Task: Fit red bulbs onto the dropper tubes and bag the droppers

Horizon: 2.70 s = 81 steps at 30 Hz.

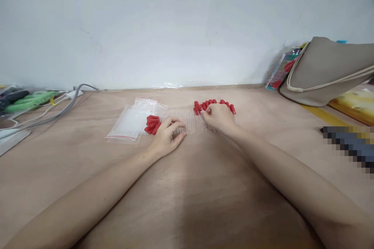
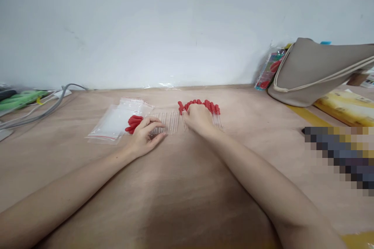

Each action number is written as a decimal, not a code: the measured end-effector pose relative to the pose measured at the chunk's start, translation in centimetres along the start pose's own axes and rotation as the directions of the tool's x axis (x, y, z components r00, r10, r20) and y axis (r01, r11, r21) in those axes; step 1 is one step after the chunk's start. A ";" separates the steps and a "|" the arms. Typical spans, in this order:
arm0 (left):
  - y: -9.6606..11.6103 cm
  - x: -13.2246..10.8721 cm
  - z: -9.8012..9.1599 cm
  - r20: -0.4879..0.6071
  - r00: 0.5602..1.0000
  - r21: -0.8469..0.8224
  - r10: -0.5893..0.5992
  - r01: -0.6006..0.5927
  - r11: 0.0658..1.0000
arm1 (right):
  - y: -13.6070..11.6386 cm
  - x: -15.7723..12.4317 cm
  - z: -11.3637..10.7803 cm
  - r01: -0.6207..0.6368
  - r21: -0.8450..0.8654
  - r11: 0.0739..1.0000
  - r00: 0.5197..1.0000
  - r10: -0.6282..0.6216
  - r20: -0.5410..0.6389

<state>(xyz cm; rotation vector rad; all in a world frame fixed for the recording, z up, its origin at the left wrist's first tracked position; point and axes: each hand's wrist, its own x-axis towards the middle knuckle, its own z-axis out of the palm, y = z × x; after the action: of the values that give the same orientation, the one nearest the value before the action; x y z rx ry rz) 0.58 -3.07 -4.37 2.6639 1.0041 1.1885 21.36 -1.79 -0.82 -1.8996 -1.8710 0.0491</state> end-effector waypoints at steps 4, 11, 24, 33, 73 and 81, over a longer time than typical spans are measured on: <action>-0.3 0.1 0.0 0.050 0.995 0.036 0.090 -0.092 0.995 | -1.1 1.1 0.8 -0.114 -0.144 0.983 0.993 0.115 -0.004; -0.2 -0.2 -0.1 0.200 0.976 0.155 0.089 -0.121 0.980 | -1.3 1.1 1.2 -0.083 -0.207 0.975 0.994 0.096 0.057; -5.7 3.0 -7.1 0.240 0.874 0.307 -0.422 0.344 0.887 | -3.6 0.4 1.7 -0.002 -0.182 0.983 0.977 0.041 0.209; -6.1 3.0 -8.1 0.355 0.870 0.298 -0.341 0.241 0.924 | -3.7 0.7 2.3 -0.075 -0.141 0.987 0.973 0.104 0.207; 1.0 0.1 -0.4 0.126 0.991 0.002 0.043 -0.044 0.999 | 3.1 -5.0 2.6 0.677 0.131 0.724 0.732 -0.644 -0.222; 0.7 0.2 -0.4 0.236 0.968 -0.031 0.087 -0.083 0.996 | 3.2 -4.7 2.7 0.696 0.145 0.704 0.718 -0.675 -0.170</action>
<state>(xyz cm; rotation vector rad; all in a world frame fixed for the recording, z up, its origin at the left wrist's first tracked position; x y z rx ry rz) 0.82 -3.61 -3.78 2.7732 0.8430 0.8584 23.12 -5.30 -5.71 -0.9475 -2.2823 -0.1029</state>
